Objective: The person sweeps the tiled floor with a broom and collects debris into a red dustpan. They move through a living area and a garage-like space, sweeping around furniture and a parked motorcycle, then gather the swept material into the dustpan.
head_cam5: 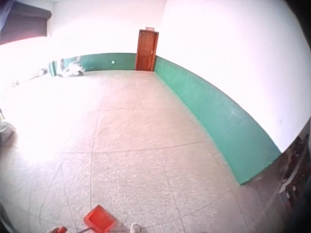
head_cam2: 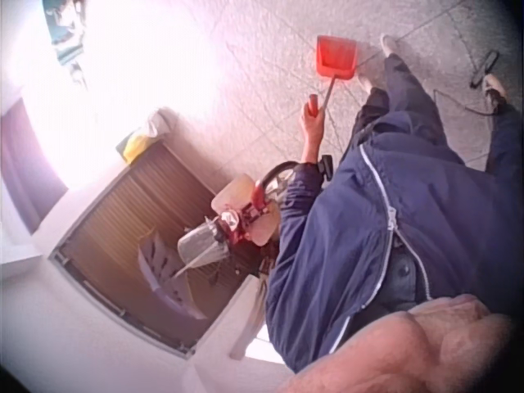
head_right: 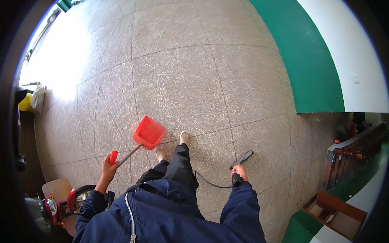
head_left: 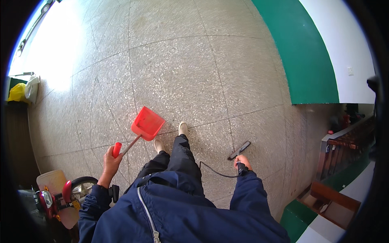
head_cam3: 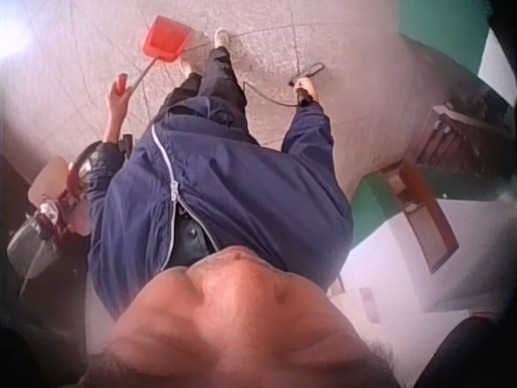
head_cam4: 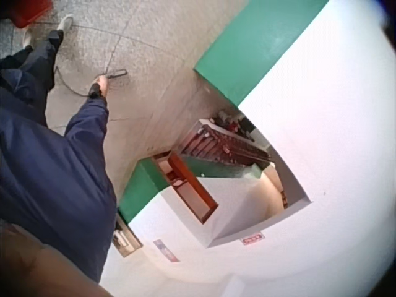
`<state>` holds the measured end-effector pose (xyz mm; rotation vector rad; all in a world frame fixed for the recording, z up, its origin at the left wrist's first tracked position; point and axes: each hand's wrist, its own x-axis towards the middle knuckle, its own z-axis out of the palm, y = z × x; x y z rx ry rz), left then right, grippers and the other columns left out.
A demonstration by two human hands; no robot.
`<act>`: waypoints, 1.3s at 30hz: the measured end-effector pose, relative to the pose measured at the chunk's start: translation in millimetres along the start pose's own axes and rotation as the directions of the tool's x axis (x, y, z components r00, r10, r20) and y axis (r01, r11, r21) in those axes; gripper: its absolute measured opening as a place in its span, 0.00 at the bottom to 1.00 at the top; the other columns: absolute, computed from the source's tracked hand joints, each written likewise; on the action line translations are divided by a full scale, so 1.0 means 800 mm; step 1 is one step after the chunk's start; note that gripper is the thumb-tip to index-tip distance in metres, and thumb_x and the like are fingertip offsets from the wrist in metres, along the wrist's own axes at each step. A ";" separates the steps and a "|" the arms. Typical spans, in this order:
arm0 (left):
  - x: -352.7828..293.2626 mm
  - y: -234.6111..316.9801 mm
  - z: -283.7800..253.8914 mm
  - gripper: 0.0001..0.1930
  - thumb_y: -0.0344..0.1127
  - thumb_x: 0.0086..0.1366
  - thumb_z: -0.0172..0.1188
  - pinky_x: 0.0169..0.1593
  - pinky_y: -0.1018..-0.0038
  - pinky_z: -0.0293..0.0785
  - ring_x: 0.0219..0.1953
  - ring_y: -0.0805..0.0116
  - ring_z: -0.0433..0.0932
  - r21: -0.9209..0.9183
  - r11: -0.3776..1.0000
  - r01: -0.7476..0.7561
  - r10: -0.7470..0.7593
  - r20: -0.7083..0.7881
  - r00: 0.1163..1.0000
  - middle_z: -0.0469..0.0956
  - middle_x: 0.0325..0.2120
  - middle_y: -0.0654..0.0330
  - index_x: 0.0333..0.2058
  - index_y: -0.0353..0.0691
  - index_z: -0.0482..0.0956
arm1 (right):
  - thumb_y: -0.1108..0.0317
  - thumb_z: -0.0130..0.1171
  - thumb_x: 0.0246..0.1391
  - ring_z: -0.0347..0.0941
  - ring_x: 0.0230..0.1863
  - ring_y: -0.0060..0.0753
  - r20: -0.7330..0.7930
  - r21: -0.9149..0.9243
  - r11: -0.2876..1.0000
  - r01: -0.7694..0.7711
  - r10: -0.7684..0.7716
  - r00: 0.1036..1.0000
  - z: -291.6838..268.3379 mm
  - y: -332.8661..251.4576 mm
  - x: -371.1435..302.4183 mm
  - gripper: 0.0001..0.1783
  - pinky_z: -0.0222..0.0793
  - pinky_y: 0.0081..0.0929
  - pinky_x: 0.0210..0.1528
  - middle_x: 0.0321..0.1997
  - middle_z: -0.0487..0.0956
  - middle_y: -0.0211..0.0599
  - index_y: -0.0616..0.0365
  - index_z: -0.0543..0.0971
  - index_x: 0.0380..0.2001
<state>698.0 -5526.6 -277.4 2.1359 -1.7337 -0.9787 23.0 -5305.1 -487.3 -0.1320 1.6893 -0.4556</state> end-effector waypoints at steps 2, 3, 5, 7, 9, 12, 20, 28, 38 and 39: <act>0.006 0.017 0.006 0.18 0.36 0.53 0.65 0.36 0.62 0.72 0.31 0.48 0.78 0.004 1.000 0.015 -0.015 0.001 1.000 0.77 0.27 0.46 0.42 0.36 0.76 | 0.70 0.50 0.46 0.61 0.11 0.40 -0.048 0.291 0.951 -0.107 0.126 0.991 -0.001 -0.044 0.024 0.13 0.62 0.33 0.16 0.12 0.64 0.40 0.58 0.64 0.11; 0.011 0.024 0.010 0.18 0.36 0.53 0.65 0.36 0.61 0.72 0.31 0.48 0.78 0.014 0.999 0.036 -0.036 0.012 0.999 0.77 0.27 0.47 0.42 0.36 0.76 | 0.69 0.49 0.46 0.60 0.11 0.40 0.022 0.206 0.978 -0.014 0.010 1.000 0.002 -0.067 0.030 0.14 0.61 0.34 0.15 0.12 0.64 0.40 0.58 0.65 0.10; 0.020 0.037 0.016 0.18 0.37 0.53 0.65 0.37 0.61 0.72 0.32 0.48 0.79 0.046 0.997 0.055 -0.056 0.022 0.998 0.78 0.28 0.47 0.42 0.36 0.76 | 0.70 0.49 0.47 0.60 0.11 0.39 -0.067 0.124 0.987 -0.102 0.111 0.991 0.011 -0.131 0.046 0.16 0.57 0.35 0.13 0.11 0.65 0.41 0.58 0.65 0.09; 0.032 0.046 0.021 0.19 0.37 0.53 0.65 0.37 0.62 0.72 0.32 0.47 0.79 0.013 0.998 0.054 -0.054 0.031 0.998 0.78 0.28 0.46 0.42 0.36 0.76 | 0.69 0.49 0.49 0.61 0.09 0.40 0.001 -0.153 0.983 0.097 -0.098 0.995 0.027 -0.184 0.045 0.17 0.55 0.36 0.13 0.10 0.66 0.43 0.59 0.67 0.09; 0.043 0.051 0.026 0.19 0.37 0.52 0.65 0.38 0.61 0.73 0.34 0.46 0.79 -0.002 0.999 0.036 -0.036 0.014 0.999 0.78 0.29 0.45 0.42 0.36 0.76 | 0.71 0.51 0.50 0.64 0.10 0.39 -0.139 -0.201 0.969 -0.145 0.119 0.983 0.056 -0.242 0.058 0.16 0.55 0.37 0.13 0.12 0.68 0.44 0.61 0.68 0.11; 0.059 0.051 0.031 0.19 0.37 0.52 0.65 0.38 0.60 0.73 0.34 0.45 0.79 0.069 0.995 0.069 -0.070 0.019 0.997 0.79 0.30 0.45 0.42 0.36 0.76 | 0.75 0.51 0.51 0.65 0.11 0.38 -0.178 -0.461 0.884 -0.082 -0.002 0.984 0.107 -0.290 0.055 0.12 0.56 0.38 0.13 0.13 0.70 0.45 0.64 0.70 0.15; 0.080 0.056 0.037 0.18 0.40 0.54 0.65 0.39 0.58 0.74 0.36 0.44 0.79 0.006 0.998 0.065 -0.065 0.021 0.998 0.79 0.30 0.45 0.42 0.38 0.77 | 0.72 0.50 0.55 0.66 0.13 0.36 0.006 -0.634 0.773 -0.028 0.041 0.999 0.256 -0.292 -0.026 0.08 0.58 0.39 0.11 0.18 0.69 0.42 0.68 0.69 0.34; 0.092 0.064 0.033 0.17 0.43 0.56 0.63 0.41 0.57 0.74 0.38 0.44 0.79 -0.012 0.994 0.106 -0.105 0.044 0.993 0.80 0.32 0.45 0.40 0.39 0.78 | 0.69 0.51 0.58 0.62 0.12 0.23 0.220 -0.553 0.833 -0.011 0.158 0.963 0.295 -0.304 -0.103 0.04 0.57 0.28 0.11 0.16 0.68 0.30 0.58 0.70 0.34; 0.089 0.045 0.019 0.18 0.42 0.55 0.62 0.42 0.56 0.75 0.39 0.44 0.79 -0.055 0.991 0.121 -0.118 0.047 0.992 0.81 0.32 0.45 0.43 0.40 0.78 | 0.71 0.52 0.53 0.78 0.26 0.54 0.340 -0.910 0.098 0.403 -0.380 0.860 0.313 -0.359 -0.042 0.12 0.72 0.42 0.22 0.29 0.79 0.58 0.67 0.74 0.39; 0.089 0.045 0.019 0.18 0.42 0.55 0.62 0.42 0.56 0.75 0.39 0.44 0.79 -0.056 0.990 0.128 -0.125 0.048 0.991 0.81 0.32 0.45 0.43 0.41 0.78 | 0.72 0.52 0.53 0.80 0.29 0.58 0.310 -0.941 -0.008 0.338 -0.415 0.855 0.325 -0.364 -0.028 0.12 0.74 0.44 0.25 0.32 0.80 0.62 0.68 0.74 0.39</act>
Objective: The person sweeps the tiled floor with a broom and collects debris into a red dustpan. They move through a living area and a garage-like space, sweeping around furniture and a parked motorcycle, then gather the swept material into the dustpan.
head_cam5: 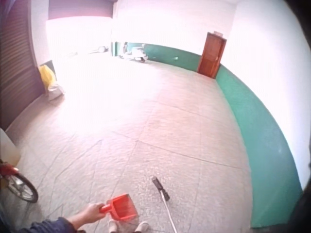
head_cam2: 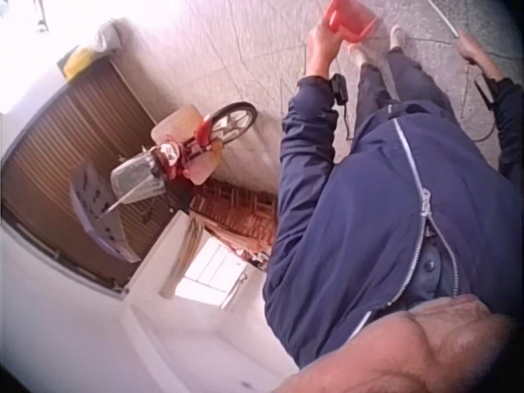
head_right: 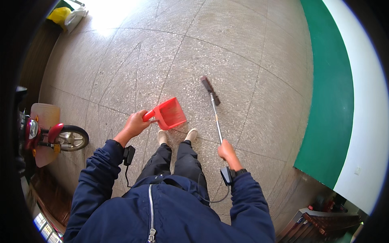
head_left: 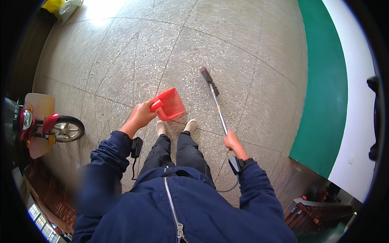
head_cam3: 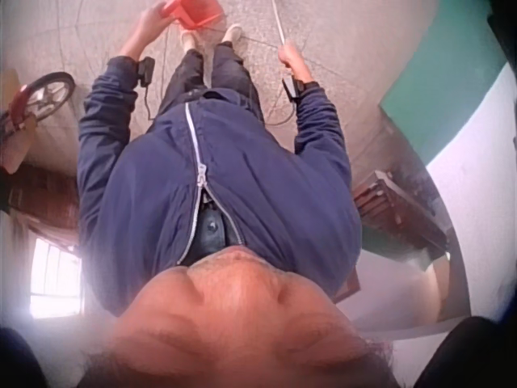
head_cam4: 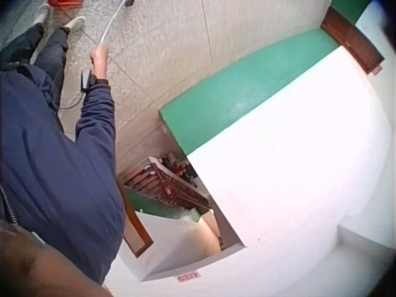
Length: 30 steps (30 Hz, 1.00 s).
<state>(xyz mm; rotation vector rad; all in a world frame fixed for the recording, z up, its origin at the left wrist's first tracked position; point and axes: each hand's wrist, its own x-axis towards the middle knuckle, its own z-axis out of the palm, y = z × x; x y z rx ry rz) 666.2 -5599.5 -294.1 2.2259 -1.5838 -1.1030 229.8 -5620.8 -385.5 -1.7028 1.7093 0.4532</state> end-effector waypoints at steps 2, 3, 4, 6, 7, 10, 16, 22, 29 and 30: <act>0.000 0.000 0.000 0.17 0.42 0.55 0.61 0.41 0.56 0.75 0.39 0.44 0.79 0.003 1.000 0.028 -0.028 0.020 0.999 0.81 0.32 0.45 0.42 0.41 0.78 | 0.74 0.52 0.52 0.80 0.33 0.60 0.117 0.076 0.993 -0.092 0.083 0.990 0.009 -0.027 0.027 0.12 0.75 0.46 0.28 0.34 0.79 0.65 0.70 0.75 0.40; 0.000 -0.001 0.001 0.16 0.42 0.56 0.61 0.41 0.56 0.75 0.39 0.44 0.79 0.014 0.999 0.041 -0.042 0.028 0.999 0.81 0.32 0.45 0.41 0.41 0.78 | 0.75 0.52 0.52 0.80 0.35 0.60 0.173 0.085 0.986 -0.144 0.128 0.977 0.018 -0.045 0.033 0.13 0.75 0.47 0.29 0.35 0.79 0.66 0.71 0.75 0.40; 0.001 -0.001 0.002 0.16 0.42 0.56 0.60 0.41 0.56 0.75 0.39 0.44 0.79 0.014 0.999 0.034 -0.034 0.024 0.999 0.81 0.32 0.45 0.41 0.41 0.78 | 0.76 0.51 0.51 0.80 0.34 0.60 0.214 0.109 0.979 -0.173 0.147 0.966 0.028 -0.063 0.033 0.12 0.75 0.47 0.28 0.35 0.79 0.67 0.71 0.75 0.40; 0.003 -0.002 0.005 0.15 0.42 0.56 0.60 0.41 0.55 0.75 0.38 0.44 0.79 0.028 0.999 0.023 -0.024 0.006 1.000 0.81 0.32 0.45 0.40 0.42 0.78 | 0.78 0.51 0.50 0.80 0.32 0.60 0.274 0.113 0.976 -0.187 0.151 0.950 0.047 -0.096 0.028 0.12 0.75 0.47 0.27 0.34 0.79 0.67 0.72 0.75 0.39; 0.003 -0.003 0.006 0.15 0.42 0.56 0.60 0.42 0.55 0.75 0.39 0.44 0.79 0.031 0.999 0.027 -0.027 0.007 1.000 0.81 0.32 0.45 0.40 0.42 0.78 | 0.77 0.51 0.50 0.80 0.31 0.60 0.312 0.142 0.975 -0.169 0.118 0.943 0.053 -0.104 0.022 0.12 0.76 0.47 0.27 0.34 0.79 0.67 0.72 0.75 0.38; 0.006 -0.006 0.006 0.15 0.41 0.55 0.59 0.42 0.55 0.74 0.39 0.44 0.79 0.042 0.999 0.018 -0.018 -0.006 1.000 0.81 0.32 0.46 0.39 0.42 0.78 | 0.73 0.52 0.50 0.79 0.25 0.52 0.311 0.208 0.976 -0.072 0.003 0.950 0.056 -0.107 -0.008 0.11 0.72 0.45 0.23 0.29 0.79 0.59 0.70 0.77 0.36; 0.012 -0.009 -0.003 0.15 0.41 0.55 0.59 0.42 0.55 0.74 0.39 0.44 0.79 0.005 1.000 -0.006 0.006 -0.021 1.000 0.80 0.32 0.45 0.39 0.40 0.77 | 0.70 0.55 0.48 0.70 0.19 0.35 0.355 0.450 0.890 -0.069 -0.108 0.928 0.015 -0.075 -0.048 0.11 0.65 0.38 0.22 0.21 0.74 0.43 0.65 0.75 0.35; -0.006 -0.041 -0.021 0.16 0.40 0.55 0.61 0.41 0.57 0.74 0.37 0.43 0.79 -0.022 1.000 0.018 -0.019 -0.021 1.000 0.80 0.31 0.45 0.40 0.39 0.77 | 0.70 0.48 0.52 0.74 0.45 0.66 0.081 0.134 0.975 0.178 -0.190 0.978 -0.009 -0.079 -0.012 0.15 0.68 0.55 0.48 0.41 0.78 0.64 0.65 0.75 0.41; -0.029 -0.080 -0.027 0.15 0.37 0.54 0.64 0.38 0.63 0.72 0.32 0.52 0.78 -0.136 0.989 0.055 -0.077 -0.158 0.984 0.78 0.29 0.48 0.39 0.36 0.77 | 0.71 0.48 0.54 0.76 0.46 0.62 0.120 -0.029 0.998 0.054 -0.051 0.991 0.036 -0.144 0.062 0.15 0.72 0.52 0.47 0.41 0.78 0.65 0.66 0.73 0.44; -0.029 -0.081 -0.027 0.15 0.37 0.54 0.64 0.38 0.63 0.73 0.32 0.51 0.78 -0.122 0.991 0.058 -0.077 -0.154 0.985 0.78 0.29 0.47 0.39 0.37 0.77 | 0.70 0.48 0.54 0.77 0.46 0.62 0.160 0.006 0.999 0.036 -0.036 0.986 0.044 -0.156 0.059 0.15 0.72 0.52 0.46 0.40 0.78 0.65 0.66 0.73 0.44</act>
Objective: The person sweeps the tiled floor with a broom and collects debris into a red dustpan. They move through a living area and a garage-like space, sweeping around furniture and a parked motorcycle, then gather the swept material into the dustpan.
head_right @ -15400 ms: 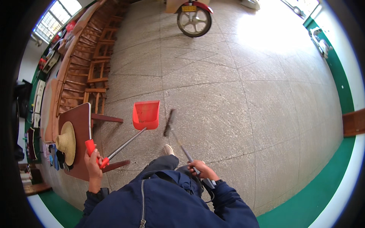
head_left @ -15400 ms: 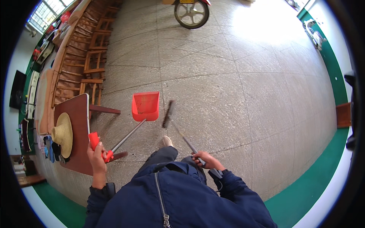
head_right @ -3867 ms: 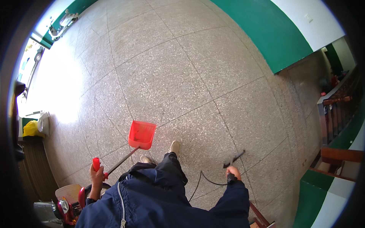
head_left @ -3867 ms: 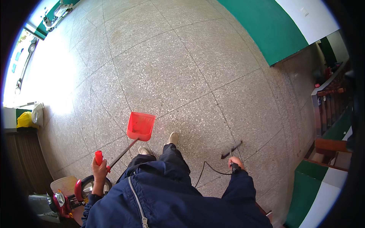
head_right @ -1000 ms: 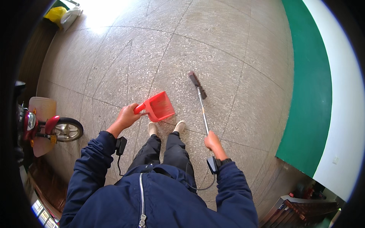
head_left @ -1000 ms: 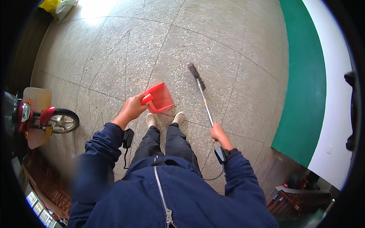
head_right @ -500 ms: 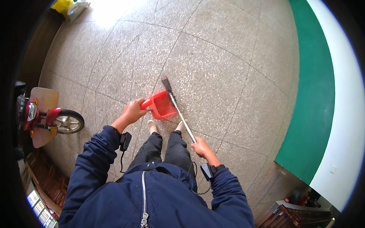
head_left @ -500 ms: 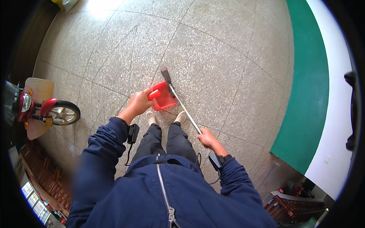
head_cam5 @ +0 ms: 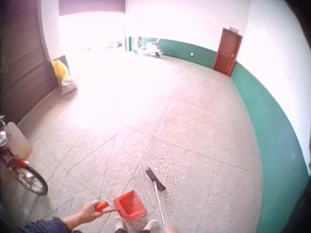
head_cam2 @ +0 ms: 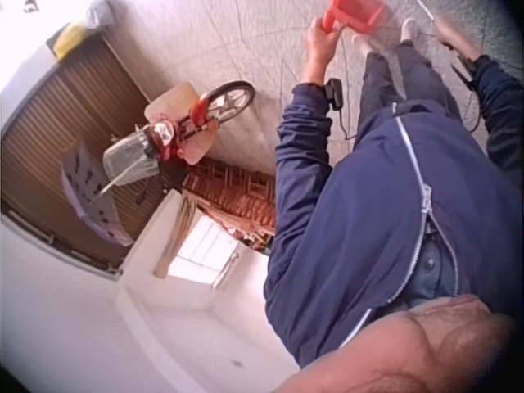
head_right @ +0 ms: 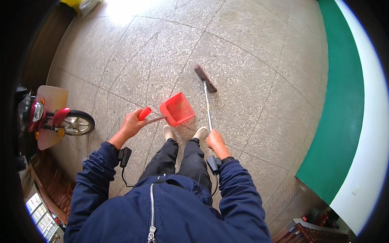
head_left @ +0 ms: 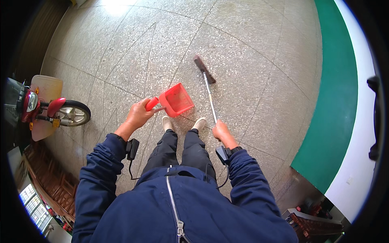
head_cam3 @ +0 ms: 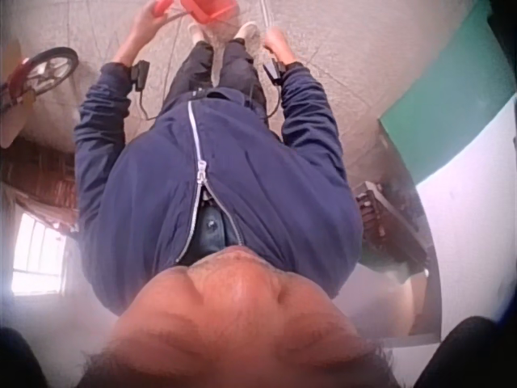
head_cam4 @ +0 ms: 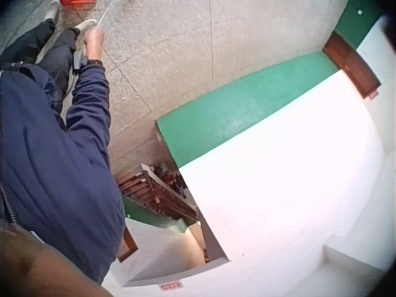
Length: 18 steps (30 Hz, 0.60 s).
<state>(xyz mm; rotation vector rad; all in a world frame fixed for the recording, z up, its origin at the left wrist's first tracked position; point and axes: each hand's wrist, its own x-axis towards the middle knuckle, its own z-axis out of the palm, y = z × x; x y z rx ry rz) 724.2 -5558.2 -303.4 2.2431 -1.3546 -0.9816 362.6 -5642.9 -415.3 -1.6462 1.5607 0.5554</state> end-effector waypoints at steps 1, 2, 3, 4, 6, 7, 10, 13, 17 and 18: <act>0.000 0.000 0.000 0.15 0.37 0.55 0.64 0.38 0.62 0.73 0.33 0.50 0.79 0.041 0.999 0.014 -0.014 0.007 1.000 0.78 0.29 0.47 0.39 0.37 0.77 | 0.70 0.48 0.54 0.77 0.46 0.61 0.045 0.034 0.997 -0.062 0.061 0.997 0.006 -0.012 -0.003 0.15 0.72 0.52 0.46 0.39 0.79 0.65 0.66 0.73 0.43; 0.002 0.001 0.000 0.15 0.40 0.55 0.64 0.39 0.61 0.73 0.34 0.48 0.78 0.018 1.000 0.004 -0.005 0.015 1.000 0.78 0.30 0.47 0.39 0.37 0.77 | 0.70 0.49 0.53 0.78 0.42 0.62 0.137 0.126 0.989 -0.081 0.063 0.989 0.008 -0.016 -0.012 0.13 0.72 0.50 0.43 0.36 0.79 0.65 0.67 0.74 0.39; 0.005 0.002 0.000 0.16 0.42 0.56 0.64 0.39 0.59 0.73 0.35 0.46 0.78 0.021 1.000 0.008 -0.008 0.027 1.000 0.79 0.30 0.46 0.38 0.38 0.77 | 0.70 0.50 0.52 0.78 0.41 0.62 0.181 0.150 0.987 -0.058 0.031 0.983 0.006 -0.018 -0.021 0.13 0.72 0.49 0.42 0.36 0.79 0.65 0.67 0.75 0.38; 0.007 0.004 0.000 0.17 0.44 0.57 0.63 0.40 0.58 0.73 0.37 0.44 0.78 0.036 0.999 0.003 -0.005 0.029 1.000 0.79 0.31 0.46 0.38 0.39 0.77 | 0.70 0.50 0.50 0.78 0.40 0.62 0.227 0.185 0.981 -0.052 0.009 0.974 0.004 -0.018 -0.032 0.13 0.72 0.49 0.42 0.35 0.79 0.65 0.67 0.75 0.37; 0.010 0.009 0.000 0.17 0.45 0.57 0.63 0.40 0.58 0.73 0.37 0.44 0.78 0.015 1.000 0.019 -0.020 0.039 0.999 0.79 0.31 0.46 0.39 0.39 0.77 | 0.70 0.52 0.48 0.78 0.38 0.61 0.234 0.215 0.976 0.040 -0.091 0.968 0.002 -0.014 -0.053 0.13 0.71 0.47 0.40 0.34 0.79 0.64 0.67 0.76 0.36; 0.011 0.010 -0.001 0.17 0.45 0.57 0.63 0.40 0.58 0.74 0.37 0.44 0.79 0.022 1.000 0.021 -0.022 0.032 0.999 0.80 0.31 0.46 0.39 0.39 0.77 | 0.69 0.53 0.47 0.77 0.38 0.61 0.198 0.207 0.970 0.126 -0.168 0.966 0.002 -0.007 -0.064 0.13 0.71 0.47 0.40 0.34 0.79 0.63 0.67 0.76 0.35; 0.014 0.009 -0.005 0.18 0.46 0.57 0.64 0.40 0.59 0.74 0.38 0.45 0.79 0.042 0.998 0.035 -0.038 0.058 0.998 0.80 0.32 0.46 0.39 0.39 0.77 | 0.67 0.55 0.45 0.76 0.40 0.61 0.134 0.266 0.941 0.208 -0.250 0.959 0.009 0.026 -0.101 0.17 0.70 0.47 0.42 0.34 0.78 0.60 0.65 0.77 0.39; 0.007 0.001 -0.014 0.15 0.39 0.55 0.64 0.38 0.60 0.73 0.36 0.46 0.79 -0.028 1.000 0.007 -0.006 0.046 0.999 0.79 0.30 0.46 0.38 0.37 0.77 | 0.67 0.53 0.46 0.75 0.41 0.63 0.011 0.303 0.930 0.207 -0.221 0.975 0.016 0.060 -0.138 0.20 0.70 0.48 0.44 0.36 0.78 0.61 0.63 0.76 0.44; 0.001 -0.015 -0.039 0.16 0.39 0.55 0.66 0.37 0.62 0.73 0.34 0.47 0.79 -0.009 1.000 -0.030 0.030 0.047 0.998 0.78 0.28 0.46 0.37 0.36 0.76 | 0.68 0.51 0.47 0.74 0.42 0.65 -0.092 0.232 0.967 0.106 -0.087 0.992 0.020 0.082 -0.153 0.21 0.69 0.51 0.46 0.38 0.78 0.63 0.62 0.73 0.46; -0.001 -0.019 -0.046 0.16 0.39 0.55 0.66 0.37 0.62 0.73 0.34 0.47 0.79 0.005 0.999 -0.038 0.038 0.053 0.998 0.78 0.28 0.46 0.37 0.36 0.76 | 0.69 0.49 0.48 0.74 0.44 0.66 -0.025 0.181 0.983 0.027 -0.023 0.999 0.022 0.080 -0.146 0.18 0.68 0.52 0.49 0.39 0.78 0.64 0.63 0.72 0.43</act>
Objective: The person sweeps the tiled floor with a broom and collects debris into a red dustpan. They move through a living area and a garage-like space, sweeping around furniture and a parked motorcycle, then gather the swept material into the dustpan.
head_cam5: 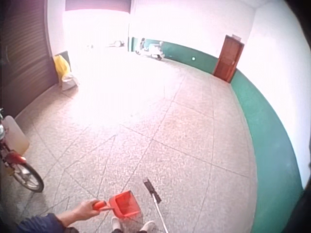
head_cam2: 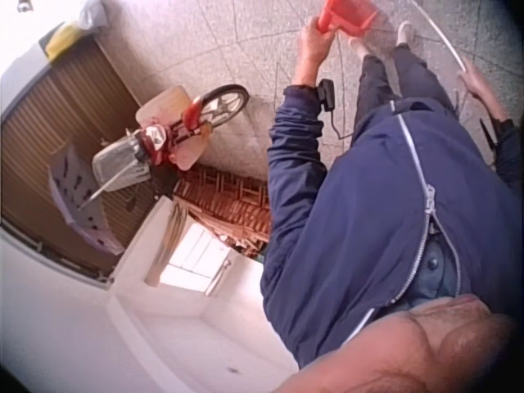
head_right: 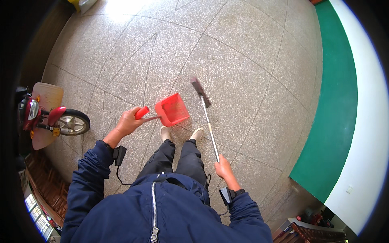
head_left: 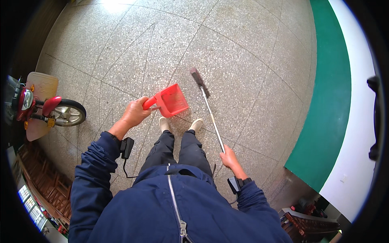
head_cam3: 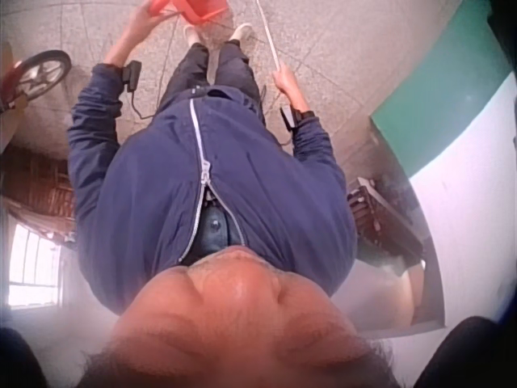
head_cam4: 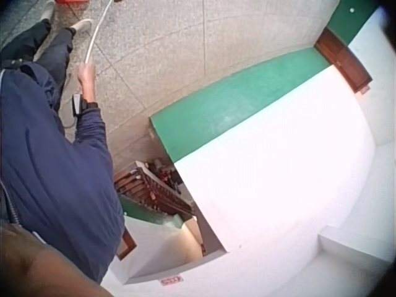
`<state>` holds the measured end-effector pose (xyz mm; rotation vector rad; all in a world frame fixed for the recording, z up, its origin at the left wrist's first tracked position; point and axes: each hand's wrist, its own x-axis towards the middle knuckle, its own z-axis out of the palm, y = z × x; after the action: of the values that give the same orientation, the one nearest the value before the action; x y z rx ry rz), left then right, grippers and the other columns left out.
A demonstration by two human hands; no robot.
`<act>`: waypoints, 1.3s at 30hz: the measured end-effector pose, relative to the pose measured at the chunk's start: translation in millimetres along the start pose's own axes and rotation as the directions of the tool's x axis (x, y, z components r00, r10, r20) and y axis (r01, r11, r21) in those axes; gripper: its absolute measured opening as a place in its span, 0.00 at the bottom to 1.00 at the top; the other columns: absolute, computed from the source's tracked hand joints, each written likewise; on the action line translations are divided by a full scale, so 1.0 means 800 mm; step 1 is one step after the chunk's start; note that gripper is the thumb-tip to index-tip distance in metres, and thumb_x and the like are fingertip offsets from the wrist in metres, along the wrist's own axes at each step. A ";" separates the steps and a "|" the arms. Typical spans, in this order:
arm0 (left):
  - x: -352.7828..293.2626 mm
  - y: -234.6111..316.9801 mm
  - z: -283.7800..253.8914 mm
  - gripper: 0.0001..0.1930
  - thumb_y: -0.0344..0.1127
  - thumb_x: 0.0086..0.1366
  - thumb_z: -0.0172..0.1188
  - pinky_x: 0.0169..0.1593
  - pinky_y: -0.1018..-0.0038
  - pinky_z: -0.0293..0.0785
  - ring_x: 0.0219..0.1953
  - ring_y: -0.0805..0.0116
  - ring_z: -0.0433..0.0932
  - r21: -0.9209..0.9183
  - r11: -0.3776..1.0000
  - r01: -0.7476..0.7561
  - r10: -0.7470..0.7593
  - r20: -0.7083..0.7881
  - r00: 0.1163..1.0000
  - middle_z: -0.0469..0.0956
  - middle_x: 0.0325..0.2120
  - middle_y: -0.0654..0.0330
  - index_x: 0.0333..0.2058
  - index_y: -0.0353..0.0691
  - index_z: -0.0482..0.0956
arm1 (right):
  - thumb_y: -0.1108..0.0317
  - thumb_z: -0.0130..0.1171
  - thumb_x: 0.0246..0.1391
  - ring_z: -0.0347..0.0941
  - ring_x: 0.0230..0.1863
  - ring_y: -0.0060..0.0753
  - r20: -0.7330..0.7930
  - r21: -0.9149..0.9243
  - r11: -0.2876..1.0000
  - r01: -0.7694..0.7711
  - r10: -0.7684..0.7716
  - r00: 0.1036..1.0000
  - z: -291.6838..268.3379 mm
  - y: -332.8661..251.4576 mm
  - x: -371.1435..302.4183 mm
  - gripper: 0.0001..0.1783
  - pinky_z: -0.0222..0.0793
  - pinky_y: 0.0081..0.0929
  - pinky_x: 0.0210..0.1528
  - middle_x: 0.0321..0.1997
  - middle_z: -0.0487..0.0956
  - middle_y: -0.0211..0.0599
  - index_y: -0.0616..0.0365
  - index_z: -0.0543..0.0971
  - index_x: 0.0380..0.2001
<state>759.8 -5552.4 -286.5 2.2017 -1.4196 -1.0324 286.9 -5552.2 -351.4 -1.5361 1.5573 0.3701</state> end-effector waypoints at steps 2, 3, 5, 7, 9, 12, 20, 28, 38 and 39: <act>-0.004 -0.006 -0.009 0.15 0.38 0.55 0.66 0.36 0.62 0.73 0.33 0.47 0.79 0.000 1.000 -0.004 0.004 0.015 1.000 0.78 0.28 0.46 0.37 0.36 0.76 | 0.70 0.49 0.48 0.74 0.41 0.67 -0.012 -0.042 0.999 -0.015 0.015 1.000 0.014 -0.015 0.016 0.16 0.69 0.53 0.44 0.38 0.77 0.64 0.65 0.71 0.41; -0.007 -0.008 -0.010 0.14 0.38 0.55 0.64 0.37 0.60 0.73 0.34 0.46 0.79 0.000 1.000 0.000 0.000 0.027 1.000 0.78 0.28 0.46 0.37 0.38 0.76 | 0.71 0.49 0.48 0.75 0.40 0.68 -0.019 -0.065 0.996 -0.055 0.054 0.998 0.024 -0.027 0.022 0.15 0.70 0.53 0.41 0.37 0.77 0.65 0.65 0.71 0.40; -0.011 -0.013 -0.013 0.14 0.39 0.55 0.62 0.37 0.57 0.74 0.35 0.43 0.78 0.022 1.000 -0.018 0.018 0.025 1.000 0.79 0.28 0.45 0.38 0.40 0.77 | 0.72 0.50 0.51 0.75 0.23 0.50 0.164 0.172 0.956 -0.239 0.211 0.964 0.040 -0.056 0.037 0.11 0.69 0.45 0.21 0.26 0.76 0.51 0.64 0.71 0.38; -0.011 -0.016 -0.006 0.13 0.38 0.55 0.61 0.38 0.57 0.74 0.35 0.43 0.78 0.047 0.999 -0.021 0.020 0.026 0.999 0.79 0.28 0.45 0.38 0.40 0.77 | 0.71 0.50 0.53 0.72 0.16 0.36 0.320 0.341 0.875 -0.344 0.236 0.917 0.051 -0.083 0.038 0.09 0.65 0.36 0.13 0.21 0.73 0.42 0.63 0.71 0.37; -0.012 -0.023 -0.003 0.13 0.38 0.55 0.61 0.38 0.57 0.74 0.35 0.43 0.78 0.062 0.998 -0.019 0.018 0.025 1.000 0.79 0.28 0.45 0.39 0.40 0.77 | 0.70 0.51 0.55 0.64 0.13 0.23 0.397 0.426 0.828 -0.364 0.191 0.898 0.052 -0.101 0.031 0.06 0.58 0.26 0.11 0.18 0.67 0.29 0.58 0.70 0.35; -0.015 -0.035 -0.005 0.14 0.37 0.55 0.61 0.38 0.58 0.74 0.36 0.44 0.79 0.057 0.998 0.010 -0.011 0.020 1.000 0.79 0.29 0.45 0.39 0.40 0.77 | 0.70 0.53 0.55 0.60 0.11 0.20 0.490 0.550 0.733 -0.400 0.104 0.865 0.043 -0.109 0.021 0.05 0.53 0.24 0.10 0.17 0.65 0.25 0.56 0.71 0.34; -0.042 -0.077 -0.025 0.14 0.36 0.54 0.64 0.37 0.64 0.73 0.31 0.52 0.78 -0.058 0.996 0.064 -0.067 -0.065 0.996 0.78 0.29 0.47 0.37 0.36 0.76 | 0.71 0.46 0.50 0.75 0.44 0.64 -0.007 -0.144 0.978 0.151 -0.154 0.988 0.054 -0.108 0.082 0.18 0.67 0.56 0.47 0.38 0.77 0.67 0.66 0.72 0.45; -0.043 -0.100 -0.008 0.15 0.37 0.52 0.65 0.37 0.63 0.72 0.31 0.53 0.78 -0.027 0.997 0.067 -0.070 -0.125 0.990 0.77 0.28 0.48 0.36 0.35 0.76 | 0.70 0.56 0.53 0.64 0.10 0.28 0.297 0.152 0.988 0.013 -0.058 0.953 0.108 -0.140 0.110 0.11 0.57 0.29 0.10 0.16 0.70 0.33 0.61 0.73 0.39; -0.076 -0.135 -0.046 0.14 0.36 0.52 0.65 0.35 0.67 0.69 0.28 0.61 0.73 -0.139 0.990 0.035 -0.051 -0.107 0.993 0.74 0.25 0.53 0.36 0.35 0.75 | 0.67 0.49 0.61 0.62 0.11 0.21 0.265 0.435 0.813 -0.388 0.296 0.918 0.074 -0.047 -0.102 0.04 0.59 0.25 0.11 0.18 0.67 0.27 0.55 0.69 0.35; -0.083 -0.141 -0.051 0.14 0.35 0.52 0.65 0.35 0.67 0.69 0.27 0.64 0.72 -0.140 0.988 0.066 -0.082 -0.109 0.991 0.74 0.25 0.54 0.35 0.34 0.75 | 0.67 0.48 0.62 0.62 0.12 0.22 0.255 0.431 0.770 -0.471 0.397 0.882 0.081 -0.033 -0.118 0.04 0.60 0.26 0.11 0.18 0.67 0.27 0.54 0.69 0.33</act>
<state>845.9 -5447.1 -301.0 2.1911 -1.1906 -0.9791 319.7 -5448.2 -307.2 -0.7333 1.7188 0.3114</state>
